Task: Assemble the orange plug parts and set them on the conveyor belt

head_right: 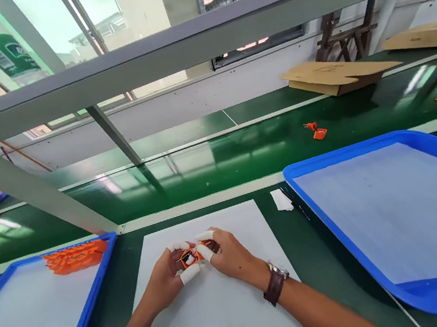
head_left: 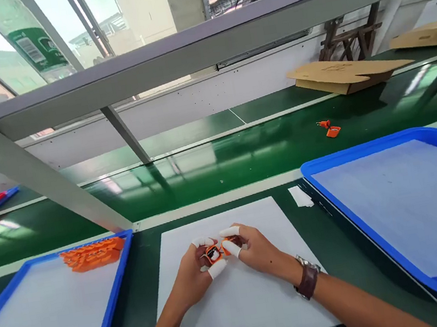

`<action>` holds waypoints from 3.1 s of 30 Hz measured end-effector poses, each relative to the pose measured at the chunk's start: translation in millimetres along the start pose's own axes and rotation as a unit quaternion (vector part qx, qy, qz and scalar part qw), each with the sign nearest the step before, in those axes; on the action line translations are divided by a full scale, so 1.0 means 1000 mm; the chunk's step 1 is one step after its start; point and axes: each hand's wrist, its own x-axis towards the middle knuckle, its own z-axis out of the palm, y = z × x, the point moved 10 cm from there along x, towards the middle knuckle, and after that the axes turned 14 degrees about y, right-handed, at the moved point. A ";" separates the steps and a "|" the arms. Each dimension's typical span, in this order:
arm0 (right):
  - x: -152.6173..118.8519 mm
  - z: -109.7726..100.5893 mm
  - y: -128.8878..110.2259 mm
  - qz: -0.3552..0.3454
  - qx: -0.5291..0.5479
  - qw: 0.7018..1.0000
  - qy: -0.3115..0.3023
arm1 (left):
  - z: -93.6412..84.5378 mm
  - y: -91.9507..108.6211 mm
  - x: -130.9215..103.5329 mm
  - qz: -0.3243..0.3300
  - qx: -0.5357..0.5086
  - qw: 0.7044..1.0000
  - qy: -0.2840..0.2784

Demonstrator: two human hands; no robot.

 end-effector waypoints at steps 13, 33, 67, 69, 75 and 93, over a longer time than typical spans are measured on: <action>-0.011 0.009 0.021 0.147 0.037 0.988 0.033 | -0.011 -0.016 0.002 0.007 -0.062 0.994 0.090; -0.018 0.015 -0.035 -0.159 -0.150 0.976 -0.024 | -0.018 -0.004 0.001 0.056 -0.086 0.986 0.130; -0.013 0.008 -0.012 -0.033 -0.070 0.997 0.019 | -0.007 0.004 -0.008 0.150 0.111 0.978 0.092; -0.014 0.009 -0.012 -0.032 -0.072 0.997 0.017 | -0.007 0.007 -0.010 0.181 0.141 0.967 0.107; -0.013 0.010 0.006 0.045 -0.070 0.997 0.003 | -0.004 0.009 -0.014 0.225 0.183 0.948 0.135; -0.009 0.016 0.008 0.049 -0.044 0.997 -0.048 | -0.002 0.018 -0.016 0.273 0.193 0.930 0.154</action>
